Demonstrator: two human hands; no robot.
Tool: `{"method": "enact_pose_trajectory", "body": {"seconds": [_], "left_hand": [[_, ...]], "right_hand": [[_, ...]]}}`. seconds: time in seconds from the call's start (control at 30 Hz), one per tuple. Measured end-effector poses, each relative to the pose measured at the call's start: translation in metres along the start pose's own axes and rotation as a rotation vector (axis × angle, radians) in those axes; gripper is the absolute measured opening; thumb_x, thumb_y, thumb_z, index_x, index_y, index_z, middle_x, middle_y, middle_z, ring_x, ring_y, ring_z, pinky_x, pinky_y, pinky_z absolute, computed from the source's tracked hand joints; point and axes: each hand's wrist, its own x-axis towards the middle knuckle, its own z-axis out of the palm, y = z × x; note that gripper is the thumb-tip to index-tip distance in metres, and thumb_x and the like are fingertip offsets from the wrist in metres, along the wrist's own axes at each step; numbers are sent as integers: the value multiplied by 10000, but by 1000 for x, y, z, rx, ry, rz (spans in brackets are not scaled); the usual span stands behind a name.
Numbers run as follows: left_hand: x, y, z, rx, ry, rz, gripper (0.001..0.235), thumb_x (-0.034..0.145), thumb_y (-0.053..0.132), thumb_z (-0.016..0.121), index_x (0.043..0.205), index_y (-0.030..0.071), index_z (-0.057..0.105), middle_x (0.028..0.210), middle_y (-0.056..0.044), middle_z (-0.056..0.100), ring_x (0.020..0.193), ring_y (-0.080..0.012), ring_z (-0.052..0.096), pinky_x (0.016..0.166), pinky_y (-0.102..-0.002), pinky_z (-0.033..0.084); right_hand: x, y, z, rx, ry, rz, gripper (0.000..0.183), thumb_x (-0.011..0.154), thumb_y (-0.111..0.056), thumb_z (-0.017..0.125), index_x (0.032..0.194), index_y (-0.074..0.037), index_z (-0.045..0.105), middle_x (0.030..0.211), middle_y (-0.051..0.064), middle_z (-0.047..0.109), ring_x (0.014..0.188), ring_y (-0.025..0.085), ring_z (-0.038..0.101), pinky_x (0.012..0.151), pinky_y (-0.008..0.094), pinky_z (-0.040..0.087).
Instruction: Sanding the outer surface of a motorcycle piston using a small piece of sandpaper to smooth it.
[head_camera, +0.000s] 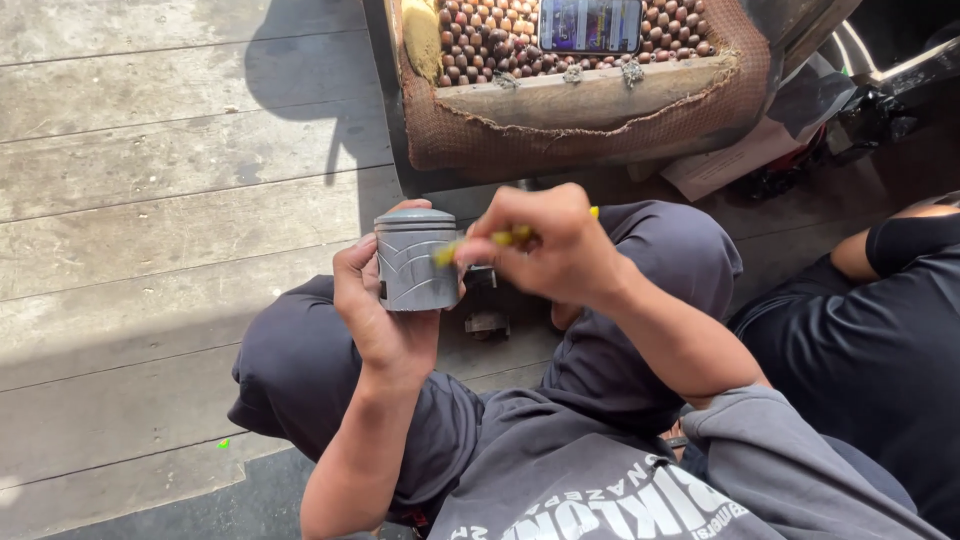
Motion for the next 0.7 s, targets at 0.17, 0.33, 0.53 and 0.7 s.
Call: {"method": "enact_pose_trajectory", "body": {"seconds": [0.17,0.33,0.53,0.7], "left_hand": [[4,1,0,-33,5,5,609,866,467,455,1266,36,613,769,-303,641,577,-300,599,461,-341,440],[-1,4,4,-38,12,-19,617,856,460,459,1274,28,598,809,-299,642,606,-299,588,482,-353,431],[-3,4,5,-87,55,-7,597,852,420,497,1271,8,602,777,-241,592,597,-302,552,462,-334,413],[-2,3,9,-117,78,28,601,826,390,523,1259,-20,607,801,-230,619,578,-258,570,474,-302,452]], "right_hand": [[-6,-9,8,32,-35,18,127,896,-181,809,843,-103,723,553,48,610,423,206,560,463,281,472],[-5,0,5,51,28,86,74,926,-95,786,902,-55,729,565,73,603,439,179,530,479,274,463],[-5,-9,11,32,-20,37,157,890,-219,819,859,-111,709,541,47,553,434,211,556,475,290,473],[-11,-15,17,88,-44,11,133,908,-207,805,882,-120,708,549,21,547,430,162,533,480,262,472]]}}
